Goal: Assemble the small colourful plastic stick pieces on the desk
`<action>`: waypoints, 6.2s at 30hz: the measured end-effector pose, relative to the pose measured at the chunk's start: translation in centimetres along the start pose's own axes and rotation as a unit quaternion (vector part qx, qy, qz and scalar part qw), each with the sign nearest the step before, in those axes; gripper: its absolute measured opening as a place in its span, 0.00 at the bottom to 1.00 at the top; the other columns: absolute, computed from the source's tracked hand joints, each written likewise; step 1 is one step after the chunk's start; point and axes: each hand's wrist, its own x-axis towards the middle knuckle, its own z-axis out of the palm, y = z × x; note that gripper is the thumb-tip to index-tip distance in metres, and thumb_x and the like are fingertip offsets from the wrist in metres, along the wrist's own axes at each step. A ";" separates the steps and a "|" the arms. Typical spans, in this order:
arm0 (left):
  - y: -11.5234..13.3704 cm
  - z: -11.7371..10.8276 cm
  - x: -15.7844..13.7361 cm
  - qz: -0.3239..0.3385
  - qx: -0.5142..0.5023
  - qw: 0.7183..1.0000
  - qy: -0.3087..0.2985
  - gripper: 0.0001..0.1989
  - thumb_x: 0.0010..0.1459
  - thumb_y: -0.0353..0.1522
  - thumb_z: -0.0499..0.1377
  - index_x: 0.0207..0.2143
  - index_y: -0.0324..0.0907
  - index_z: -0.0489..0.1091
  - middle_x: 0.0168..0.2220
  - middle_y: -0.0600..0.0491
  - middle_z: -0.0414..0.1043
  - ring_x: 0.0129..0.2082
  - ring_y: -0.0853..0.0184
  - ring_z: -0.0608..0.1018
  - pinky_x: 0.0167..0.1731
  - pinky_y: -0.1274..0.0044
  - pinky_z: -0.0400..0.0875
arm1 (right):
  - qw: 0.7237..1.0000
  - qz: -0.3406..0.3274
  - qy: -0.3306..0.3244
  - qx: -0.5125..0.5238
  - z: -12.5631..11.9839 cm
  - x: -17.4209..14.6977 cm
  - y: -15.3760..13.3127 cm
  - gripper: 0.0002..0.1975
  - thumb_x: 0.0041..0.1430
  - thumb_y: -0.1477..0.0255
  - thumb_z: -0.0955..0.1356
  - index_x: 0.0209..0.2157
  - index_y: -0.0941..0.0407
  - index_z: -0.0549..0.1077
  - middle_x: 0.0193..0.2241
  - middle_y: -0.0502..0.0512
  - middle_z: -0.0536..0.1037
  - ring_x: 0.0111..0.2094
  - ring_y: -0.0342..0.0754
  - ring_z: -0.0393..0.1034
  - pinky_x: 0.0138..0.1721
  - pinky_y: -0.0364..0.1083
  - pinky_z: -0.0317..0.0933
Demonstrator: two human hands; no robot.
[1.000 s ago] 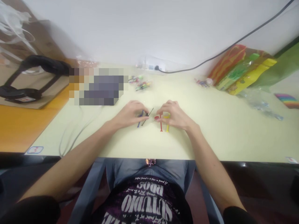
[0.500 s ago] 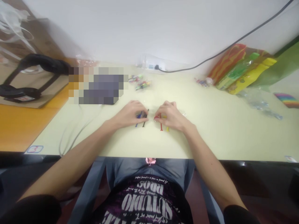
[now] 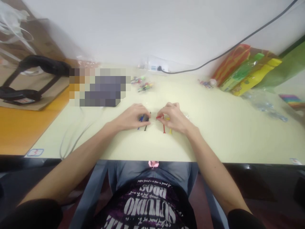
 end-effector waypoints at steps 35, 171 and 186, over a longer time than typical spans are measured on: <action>1.4 0.4 0.2 0.004 -0.047 0.964 0.260 0.09 0.66 0.39 0.66 0.44 0.45 0.80 0.43 0.50 0.83 0.45 0.62 0.83 0.51 0.69 0.76 | 0.997 0.009 0.041 -0.066 -1.7 -0.8 -2.3 0.10 0.72 0.71 0.66 0.35 0.53 0.78 0.36 0.56 0.83 0.45 0.56 0.65 0.51 0.58 0.46; 2.8 0.4 0.2 -0.114 -0.350 0.915 0.168 0.14 0.58 0.40 0.72 0.42 0.41 0.84 0.42 0.44 0.84 0.43 0.59 0.84 0.46 0.70 0.79 | 0.950 -0.103 0.182 0.231 0.5 1.3 -1.6 0.06 0.65 0.75 0.70 0.32 0.54 0.75 0.34 0.55 0.79 0.37 0.49 0.74 0.42 0.49 0.69; 2.3 0.4 0.1 -0.082 -0.311 0.937 0.138 0.12 0.59 0.40 0.72 0.43 0.44 0.84 0.40 0.45 0.84 0.41 0.60 0.84 0.45 0.70 0.77 | 0.958 -0.100 0.133 0.232 0.2 1.1 -0.7 0.07 0.59 0.80 0.69 0.31 0.54 0.75 0.33 0.53 0.78 0.36 0.48 0.74 0.41 0.48 0.69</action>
